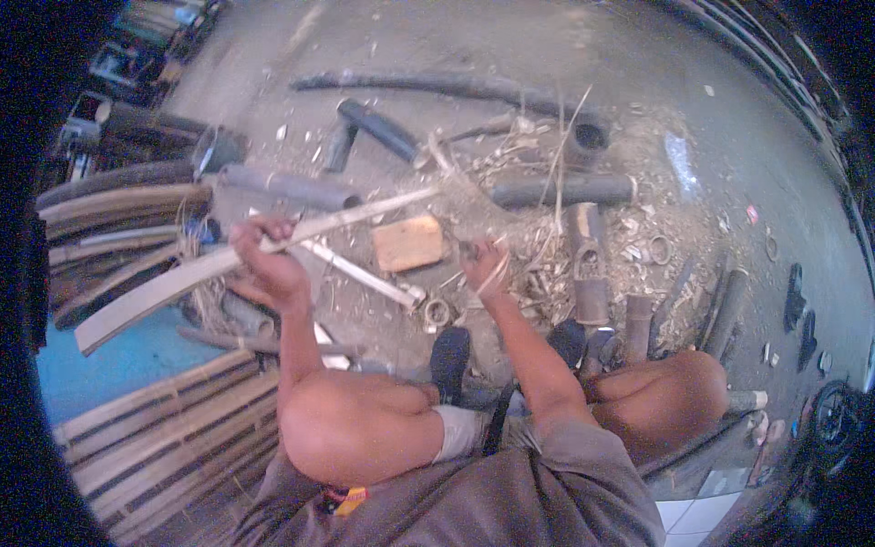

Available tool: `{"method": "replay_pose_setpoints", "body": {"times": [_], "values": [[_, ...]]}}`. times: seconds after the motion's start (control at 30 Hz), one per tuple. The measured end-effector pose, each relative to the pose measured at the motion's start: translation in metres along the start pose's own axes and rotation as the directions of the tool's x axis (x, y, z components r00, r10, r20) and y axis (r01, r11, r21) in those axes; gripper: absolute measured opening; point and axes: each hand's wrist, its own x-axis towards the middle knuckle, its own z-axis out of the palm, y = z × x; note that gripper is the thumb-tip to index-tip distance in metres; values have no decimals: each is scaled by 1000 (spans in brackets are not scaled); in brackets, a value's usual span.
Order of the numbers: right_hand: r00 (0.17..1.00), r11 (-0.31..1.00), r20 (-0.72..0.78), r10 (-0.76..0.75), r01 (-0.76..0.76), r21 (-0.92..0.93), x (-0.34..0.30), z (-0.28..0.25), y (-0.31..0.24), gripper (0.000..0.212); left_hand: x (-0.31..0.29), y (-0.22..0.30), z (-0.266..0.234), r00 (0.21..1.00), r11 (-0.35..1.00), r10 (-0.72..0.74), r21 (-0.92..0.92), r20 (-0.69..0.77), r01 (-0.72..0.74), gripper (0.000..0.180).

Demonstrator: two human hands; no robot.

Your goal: The person sits on the ground and uses a knife to shave and shape a thin bamboo strip. They repeatedly test the fit of the strip into a larger bamboo tube, adjusting the strip's dimensions until it fits.

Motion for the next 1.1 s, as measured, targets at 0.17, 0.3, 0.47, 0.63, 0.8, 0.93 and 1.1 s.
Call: {"method": "replay_pose_setpoints", "body": {"times": [0.17, 0.3, 0.47, 0.63, 0.8, 0.93, 1.1], "values": [[918, 973, 326, 225, -231, -18, -3, -33, -93, 37, 16, 37, -16, 985, 999, 9, -52, -171, -18, 39], [893, 960, 419, 168, -245, 137, -8, -45, -141, 39, 25, 82, -2, 990, 996, 27, -77, -138, -38, 42], [889, 942, 457, 23, -173, 289, -26, -49, -191, 34, 26, 109, -6, 962, 998, 62, -3, -265, -66, 36], [896, 929, 435, -85, -86, 359, -30, -57, -213, 33, 19, 103, -16, 976, 988, 149, 73, -161, -139, 28], [852, 905, 509, -124, -114, 411, -14, -96, -258, 32, 23, 105, -25, 925, 955, 280, 172, -258, -241, 33], [867, 900, 426, -259, 56, 431, -11, -91, -273, 31, 11, 114, 0, 899, 898, 349, 369, -265, -240, 41], [868, 928, 428, -251, 89, 362, -9, -74, -262, 32, 12, 112, -7, 940, 954, 278, 170, -198, -247, 35]]}}
